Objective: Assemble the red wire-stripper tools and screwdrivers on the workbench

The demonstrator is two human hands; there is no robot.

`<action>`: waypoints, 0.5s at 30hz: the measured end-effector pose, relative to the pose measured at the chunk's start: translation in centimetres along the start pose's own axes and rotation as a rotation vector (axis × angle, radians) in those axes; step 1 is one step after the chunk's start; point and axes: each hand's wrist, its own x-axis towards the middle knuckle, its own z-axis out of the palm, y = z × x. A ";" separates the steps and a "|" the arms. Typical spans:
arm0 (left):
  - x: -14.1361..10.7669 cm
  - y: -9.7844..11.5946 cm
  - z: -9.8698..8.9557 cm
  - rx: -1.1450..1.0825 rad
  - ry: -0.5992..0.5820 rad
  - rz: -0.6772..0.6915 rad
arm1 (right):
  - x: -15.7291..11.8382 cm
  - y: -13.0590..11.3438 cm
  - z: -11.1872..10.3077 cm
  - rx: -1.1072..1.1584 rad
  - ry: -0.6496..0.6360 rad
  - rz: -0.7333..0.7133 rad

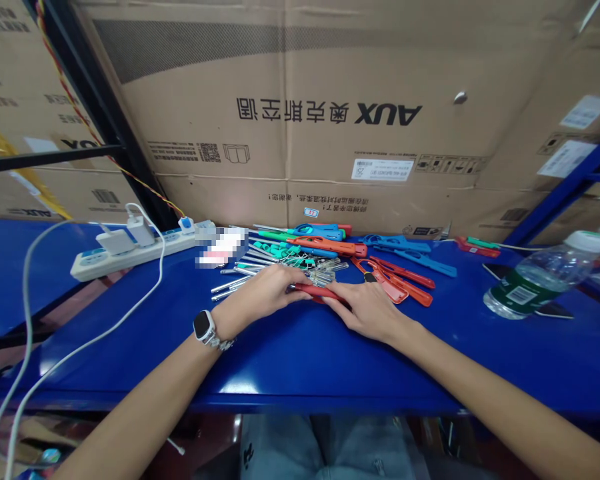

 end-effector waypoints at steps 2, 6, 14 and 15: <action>0.0 0.1 -0.1 0.054 0.046 -0.013 | 0.1 0.2 0.1 0.055 0.017 0.029; -0.1 0.7 -0.9 0.167 0.394 -0.001 | 0.2 0.3 0.2 0.191 0.048 0.116; 1.1 1.5 0.9 -0.779 0.755 -0.460 | 0.4 -0.2 0.6 0.481 0.094 0.278; 1.4 1.7 1.5 -0.884 0.733 -0.512 | 0.4 -0.3 0.7 0.517 0.106 0.286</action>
